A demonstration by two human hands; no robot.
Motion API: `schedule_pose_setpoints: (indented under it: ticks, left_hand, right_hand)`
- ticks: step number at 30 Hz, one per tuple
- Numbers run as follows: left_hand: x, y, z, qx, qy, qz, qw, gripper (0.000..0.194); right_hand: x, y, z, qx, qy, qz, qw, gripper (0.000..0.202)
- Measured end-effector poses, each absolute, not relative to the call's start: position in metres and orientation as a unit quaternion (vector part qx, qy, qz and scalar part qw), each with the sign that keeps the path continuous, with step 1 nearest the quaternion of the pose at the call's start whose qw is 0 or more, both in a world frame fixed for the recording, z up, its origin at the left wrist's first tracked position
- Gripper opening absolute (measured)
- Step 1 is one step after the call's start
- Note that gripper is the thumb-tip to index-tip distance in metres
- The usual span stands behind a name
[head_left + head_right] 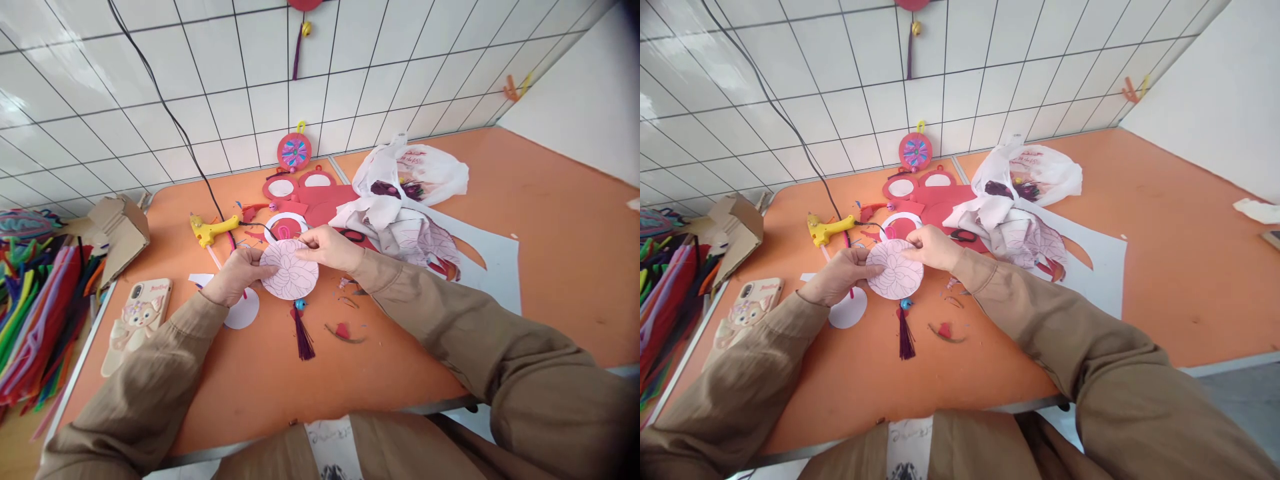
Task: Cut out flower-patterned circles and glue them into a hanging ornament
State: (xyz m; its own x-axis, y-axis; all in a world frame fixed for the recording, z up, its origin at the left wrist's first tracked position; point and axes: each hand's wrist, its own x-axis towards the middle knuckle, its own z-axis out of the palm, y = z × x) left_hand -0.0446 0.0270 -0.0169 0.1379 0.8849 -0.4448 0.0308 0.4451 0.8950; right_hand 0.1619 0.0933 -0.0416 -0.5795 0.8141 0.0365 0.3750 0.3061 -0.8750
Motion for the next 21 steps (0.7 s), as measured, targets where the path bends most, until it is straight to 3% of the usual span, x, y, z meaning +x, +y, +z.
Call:
schedule_pose_setpoints:
  ticks: [6,12,21]
  left_hand:
    - [-0.047,0.027,-0.020,0.417,0.572,0.307,0.637,0.044]
    - [-0.045,0.025,-0.034,0.425,0.581,0.290,0.630,0.035]
    - [-0.040,0.021,-0.039,0.435,0.541,0.298,0.655,0.037]
  right_hand:
    - [0.162,0.092,-0.036,-0.408,-0.771,0.428,0.236,0.028]
    - [0.169,0.116,-0.023,-0.548,-0.772,0.228,0.228,0.014]
    - [0.141,0.148,-0.040,-0.606,-0.767,0.155,0.143,0.018]
